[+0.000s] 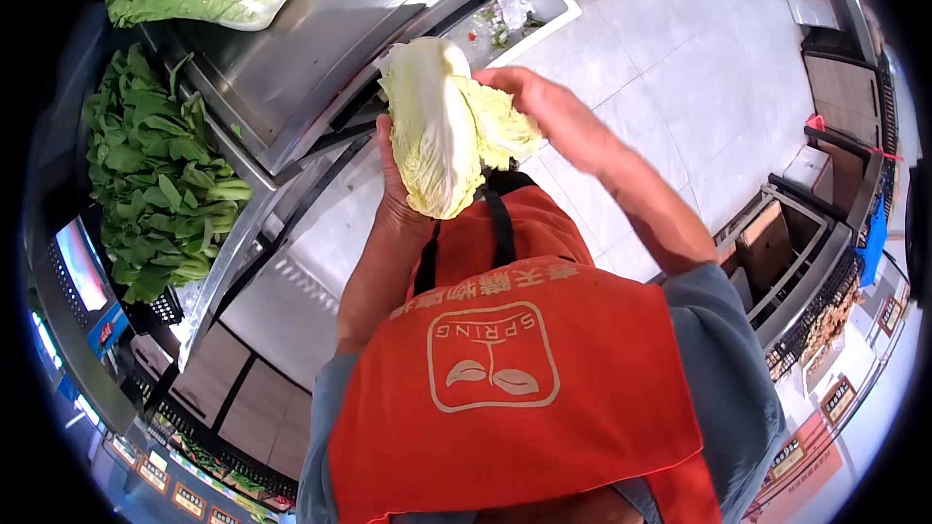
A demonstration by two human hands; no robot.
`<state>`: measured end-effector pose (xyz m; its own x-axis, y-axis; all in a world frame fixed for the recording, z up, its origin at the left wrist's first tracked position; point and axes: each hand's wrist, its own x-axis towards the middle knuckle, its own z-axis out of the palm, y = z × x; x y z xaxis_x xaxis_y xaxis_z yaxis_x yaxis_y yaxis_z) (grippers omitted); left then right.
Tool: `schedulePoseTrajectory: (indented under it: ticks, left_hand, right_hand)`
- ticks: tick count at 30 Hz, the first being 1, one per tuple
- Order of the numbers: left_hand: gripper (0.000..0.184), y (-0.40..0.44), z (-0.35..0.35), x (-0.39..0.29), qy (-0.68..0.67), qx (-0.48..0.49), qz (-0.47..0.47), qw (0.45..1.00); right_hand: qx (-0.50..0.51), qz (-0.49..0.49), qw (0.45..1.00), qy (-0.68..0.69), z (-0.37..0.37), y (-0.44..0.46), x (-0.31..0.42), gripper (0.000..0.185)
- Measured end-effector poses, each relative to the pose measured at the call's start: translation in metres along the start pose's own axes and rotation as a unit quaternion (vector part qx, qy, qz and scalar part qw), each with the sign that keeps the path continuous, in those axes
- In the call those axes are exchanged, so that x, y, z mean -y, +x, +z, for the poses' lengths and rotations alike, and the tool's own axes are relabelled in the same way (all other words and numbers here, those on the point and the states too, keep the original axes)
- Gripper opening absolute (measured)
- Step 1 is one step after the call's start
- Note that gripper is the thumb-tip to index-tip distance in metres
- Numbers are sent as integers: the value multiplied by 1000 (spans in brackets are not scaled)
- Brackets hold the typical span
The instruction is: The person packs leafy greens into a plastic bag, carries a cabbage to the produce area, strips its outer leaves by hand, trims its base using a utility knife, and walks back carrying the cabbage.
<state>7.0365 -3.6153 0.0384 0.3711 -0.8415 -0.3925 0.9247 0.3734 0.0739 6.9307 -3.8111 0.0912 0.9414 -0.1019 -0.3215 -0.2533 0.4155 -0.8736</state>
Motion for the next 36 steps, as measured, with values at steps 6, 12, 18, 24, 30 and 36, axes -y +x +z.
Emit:
schedulePoseTrajectory:
  ticks: [6,12,18,24,30,36]
  left_hand:
    - [90,17,7,8,38,51,-46,997]
    - [100,24,11,-4,234,87,-53,967]
    - [103,23,10,3,289,101,-122,944]
    - [103,17,23,13,354,43,-93,930]
    - [99,19,21,15,340,31,-93,935]
    - [95,17,24,16,310,-5,-114,944]
  right_hand:
    - [-187,-240,910,-281,38,-43,0,43]
    - [-242,-257,890,-289,32,-57,14,20]
    - [-273,-184,917,-227,-7,-52,32,17]
    - [-315,-129,939,-48,-35,-26,38,18]
    - [-312,-137,940,21,-35,-17,34,20]
    - [-317,-131,939,10,-39,-15,32,21]
